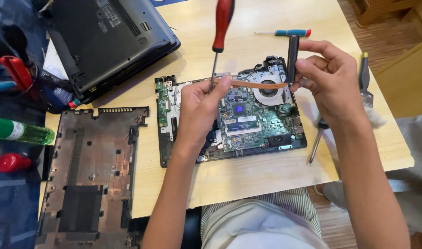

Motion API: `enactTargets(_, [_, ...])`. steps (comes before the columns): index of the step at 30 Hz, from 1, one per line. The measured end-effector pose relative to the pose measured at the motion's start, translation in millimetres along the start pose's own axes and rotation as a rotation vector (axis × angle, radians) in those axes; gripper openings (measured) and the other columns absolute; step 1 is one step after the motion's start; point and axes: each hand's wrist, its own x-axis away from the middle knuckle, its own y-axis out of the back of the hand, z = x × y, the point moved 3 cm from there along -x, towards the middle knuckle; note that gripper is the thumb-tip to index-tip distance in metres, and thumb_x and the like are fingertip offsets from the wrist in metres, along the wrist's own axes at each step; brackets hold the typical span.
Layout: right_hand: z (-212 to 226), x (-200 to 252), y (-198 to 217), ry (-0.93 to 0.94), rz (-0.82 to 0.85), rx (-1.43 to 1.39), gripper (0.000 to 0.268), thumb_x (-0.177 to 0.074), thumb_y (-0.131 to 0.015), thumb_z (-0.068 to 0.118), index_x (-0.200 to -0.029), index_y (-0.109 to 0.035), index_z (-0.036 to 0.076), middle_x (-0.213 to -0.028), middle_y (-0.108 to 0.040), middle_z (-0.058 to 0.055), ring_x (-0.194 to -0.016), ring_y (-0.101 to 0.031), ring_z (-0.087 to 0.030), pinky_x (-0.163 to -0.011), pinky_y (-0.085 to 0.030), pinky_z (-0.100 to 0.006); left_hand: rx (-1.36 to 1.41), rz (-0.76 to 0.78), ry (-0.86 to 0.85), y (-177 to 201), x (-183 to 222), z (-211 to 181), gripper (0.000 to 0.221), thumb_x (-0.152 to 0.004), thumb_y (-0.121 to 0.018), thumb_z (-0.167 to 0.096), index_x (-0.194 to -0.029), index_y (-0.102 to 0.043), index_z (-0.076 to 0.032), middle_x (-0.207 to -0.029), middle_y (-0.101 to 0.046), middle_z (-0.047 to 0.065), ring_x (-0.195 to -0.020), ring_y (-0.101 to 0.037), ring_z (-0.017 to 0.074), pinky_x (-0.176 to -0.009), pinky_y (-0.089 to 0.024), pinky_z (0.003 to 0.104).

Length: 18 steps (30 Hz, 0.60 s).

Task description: Disassembling and cleaning internal components of a laptop using a screwdriver and brush

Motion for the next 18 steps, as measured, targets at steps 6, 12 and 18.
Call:
enactTargets(6, [5, -2, 29, -0.105, -0.134, -0.006, 0.036, -0.093, -0.067, 0.008, -0.128, -0.067, 0.007, -0.076, -0.068, 0.002, -0.061, -0.064, -0.009, -0.060, -0.062, -0.022, -0.173, 0.316, -0.034, -16, 5, 1, 0.038, -0.093, -0.069, -0.031, -0.123, -0.076, -0.008, -0.055, -0.042, -0.009, -0.047, -0.023, 0.0060, -0.043, -0.015, 0.024])
enactTargets(12, [17, 3, 13, -0.174, -0.020, -0.114, 0.045, -0.111, -0.043, 0.031, -0.128, -0.064, -0.006, -0.098, -0.066, -0.018, -0.086, -0.066, -0.022, -0.064, -0.065, -0.034, -0.191, 0.152, 0.020, -17, -2, 17, 0.023, -0.100, -0.065, -0.023, -0.087, -0.076, -0.008, -0.056, -0.037, -0.009, -0.052, -0.028, 0.0062, -0.050, -0.020, 0.027])
enactTargets(18, [5, 1, 24, -0.083, -0.063, -0.114, 0.029, -0.101, -0.061, 0.014, -0.126, -0.066, 0.000, -0.088, -0.064, -0.008, -0.071, -0.068, -0.017, -0.062, -0.065, -0.026, -0.126, 0.224, 0.016, -15, -2, 15, 0.029, -0.093, -0.071, -0.026, -0.114, -0.080, -0.008, -0.067, -0.063, -0.005, -0.048, -0.024, 0.0045, -0.045, -0.019, 0.021])
